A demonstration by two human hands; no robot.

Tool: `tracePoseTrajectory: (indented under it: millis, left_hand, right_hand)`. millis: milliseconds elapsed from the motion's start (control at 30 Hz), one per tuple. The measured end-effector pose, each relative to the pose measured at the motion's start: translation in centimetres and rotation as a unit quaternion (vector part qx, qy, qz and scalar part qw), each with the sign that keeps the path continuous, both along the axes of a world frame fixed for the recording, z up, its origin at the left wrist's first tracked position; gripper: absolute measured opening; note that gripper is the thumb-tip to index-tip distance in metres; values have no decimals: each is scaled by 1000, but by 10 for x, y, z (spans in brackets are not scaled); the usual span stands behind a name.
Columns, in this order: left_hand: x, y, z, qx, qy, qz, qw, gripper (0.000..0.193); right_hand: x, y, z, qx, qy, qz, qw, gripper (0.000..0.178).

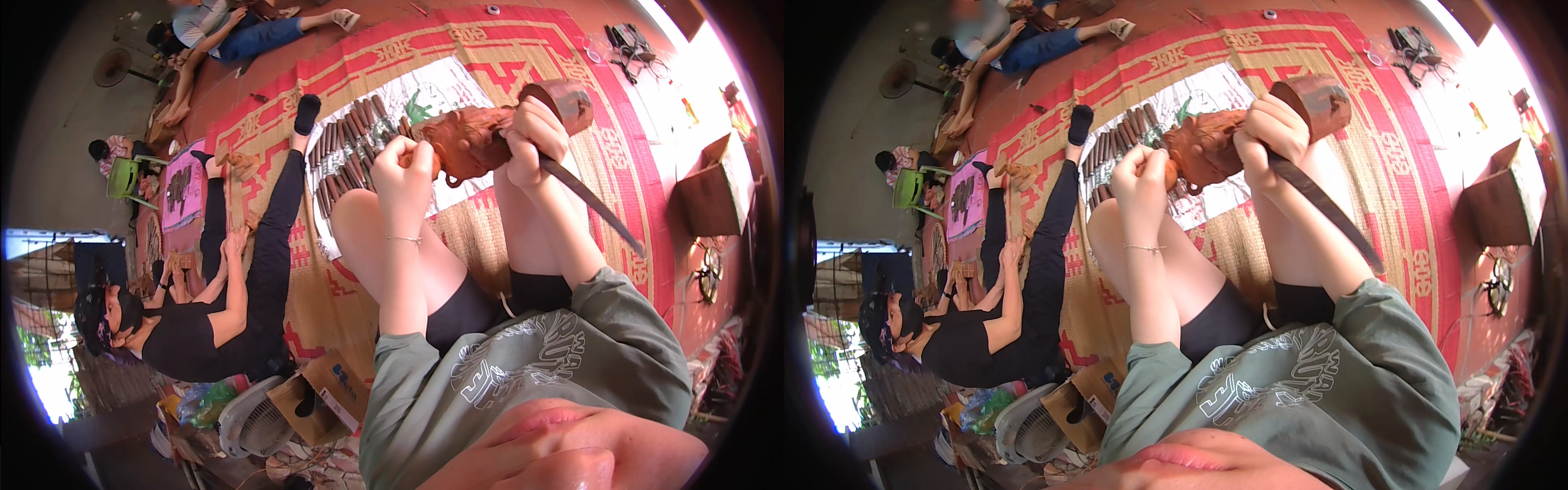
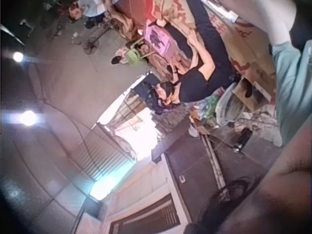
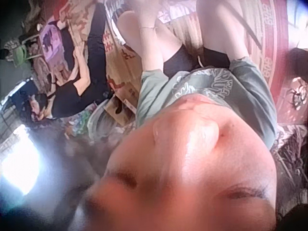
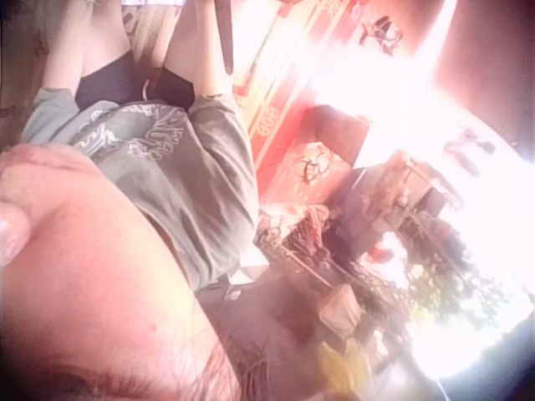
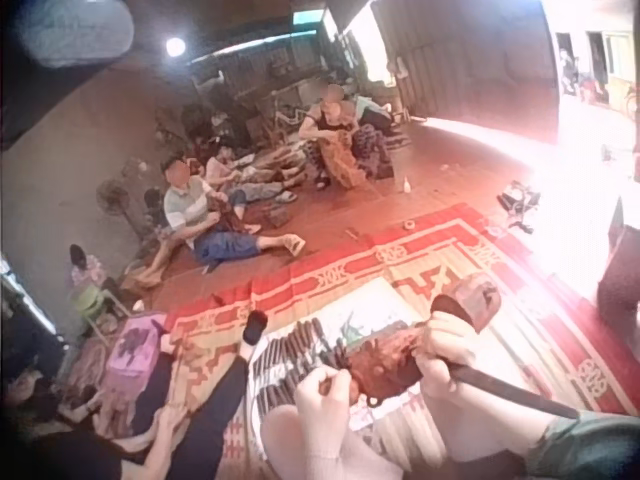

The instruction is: The person sits on a mat and carves a wooden figurine using a chisel and mallet. They repeatedly strike the chisel to shape the wood, rotating the piece to access different surfaces.

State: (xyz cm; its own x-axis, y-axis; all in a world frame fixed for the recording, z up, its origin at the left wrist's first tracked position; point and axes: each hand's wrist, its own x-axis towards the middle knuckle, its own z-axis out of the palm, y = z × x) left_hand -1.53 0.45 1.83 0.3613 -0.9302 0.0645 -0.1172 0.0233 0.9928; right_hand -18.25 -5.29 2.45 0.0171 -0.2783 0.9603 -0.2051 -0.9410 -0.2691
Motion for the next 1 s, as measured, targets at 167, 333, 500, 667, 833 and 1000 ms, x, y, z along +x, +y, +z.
tracePoseTrajectory:
  millis: [167,333,500,667,833,1000]
  left_hand:
    - [6,-2,-4,40,-5,-12,999,20]
    - [0,-1,2,45,0,-6,999,22]
    - [2,0,4,39,7,-12,999,23]
    - [3,0,3,35,-12,-14,999,22]
    - [6,-2,3,45,1,-15,999,21]
    - [1,-1,4,39,10,-7,999,21]
  right_hand:
    - [-6,-2,-6,89,-31,105,990,25]
    - [-2,-3,-9,123,-134,109,977,18]
    - [2,-5,-7,109,-112,84,984,19]
    - [-7,-6,-10,95,19,6,995,20]
    - [-10,-4,-9,93,23,68,993,20]
    - [-4,-2,-11,119,-83,49,988,20]
